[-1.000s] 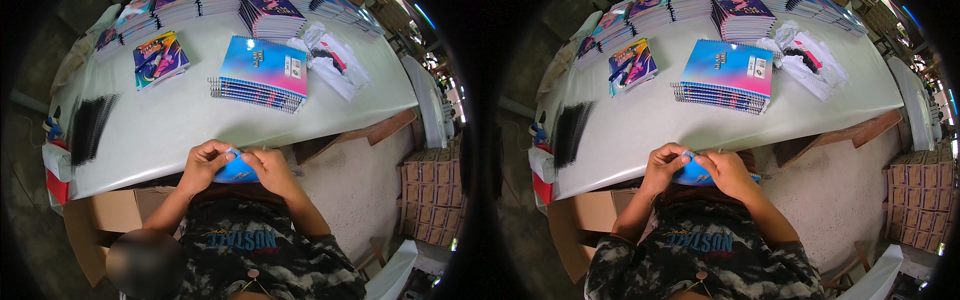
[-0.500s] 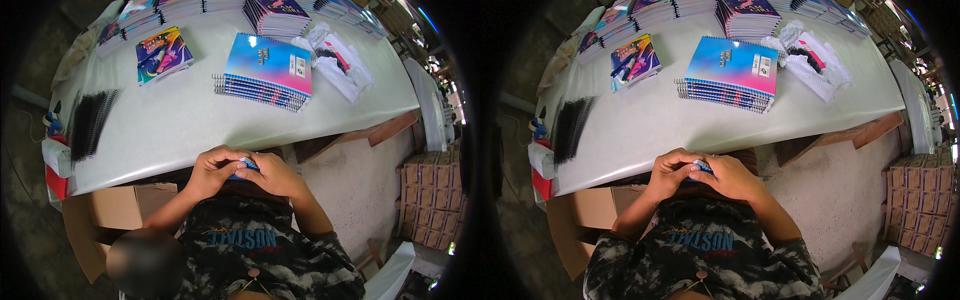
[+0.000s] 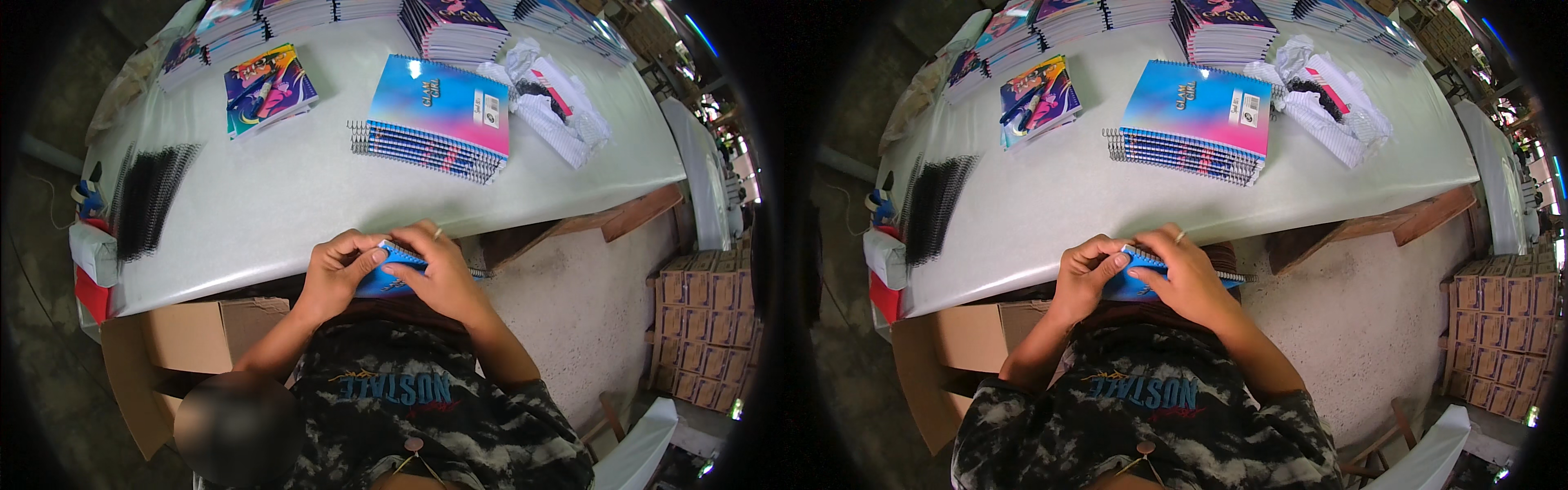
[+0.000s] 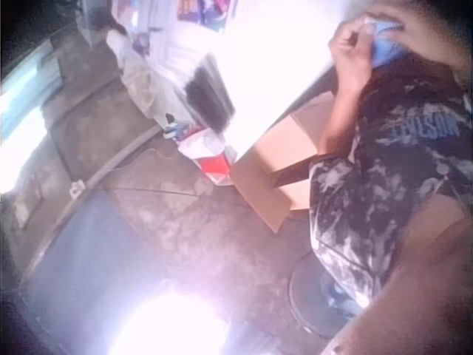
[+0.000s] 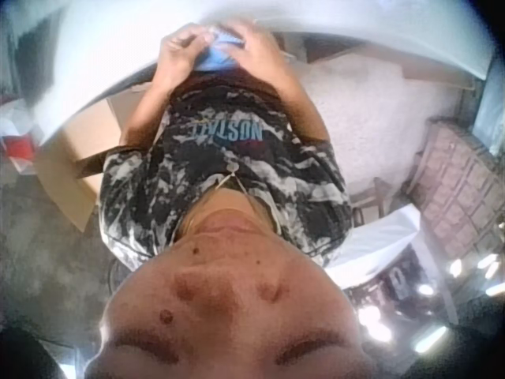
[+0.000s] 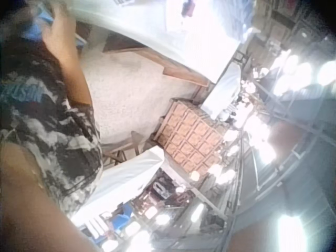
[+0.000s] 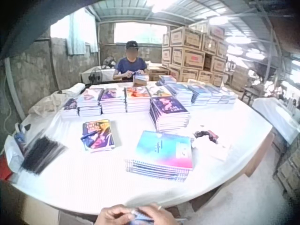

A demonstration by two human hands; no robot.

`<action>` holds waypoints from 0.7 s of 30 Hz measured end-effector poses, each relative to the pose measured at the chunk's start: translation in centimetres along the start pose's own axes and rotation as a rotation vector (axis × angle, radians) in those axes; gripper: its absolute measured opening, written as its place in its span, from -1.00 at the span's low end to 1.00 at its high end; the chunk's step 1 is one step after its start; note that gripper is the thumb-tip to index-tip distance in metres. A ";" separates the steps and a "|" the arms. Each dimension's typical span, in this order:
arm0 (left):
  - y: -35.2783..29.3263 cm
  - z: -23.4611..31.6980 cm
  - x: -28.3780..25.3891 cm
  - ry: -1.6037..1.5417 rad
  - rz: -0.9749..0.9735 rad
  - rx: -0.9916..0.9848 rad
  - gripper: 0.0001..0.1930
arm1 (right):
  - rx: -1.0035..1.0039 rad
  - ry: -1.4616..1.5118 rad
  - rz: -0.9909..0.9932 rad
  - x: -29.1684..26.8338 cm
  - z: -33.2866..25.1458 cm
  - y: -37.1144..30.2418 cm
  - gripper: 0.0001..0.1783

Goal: The person assembles spiral-bound notebooks by inserting metal coils into the punched holes of the covers and pages. They then use pliers to crimp the ends of the coils to secure them. The finished notebooks are stacked on the table.

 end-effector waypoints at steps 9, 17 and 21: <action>0.4 0.2 0.0 -0.076 -0.044 -0.060 -0.85 | -0.080 -0.211 -0.080 -0.4 -0.4 0.3 -0.82; 2.0 2.2 -0.7 -0.138 -0.247 -0.112 -0.85 | -0.348 -0.373 0.027 -0.4 -2.9 0.2 -0.75; 2.7 2.9 -0.7 -0.151 -0.241 -0.076 -0.84 | -0.343 -0.436 0.048 -0.3 -3.4 0.3 -0.72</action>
Point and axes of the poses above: each hand's wrist, its own y-axis towards the middle knuckle, its own x-axis out of the palm, z = x × y, the point moved 5 cm from there along y, towards the middle knuckle, and after that the axes turned 12 degrees about -z, right-handed, at the moved point
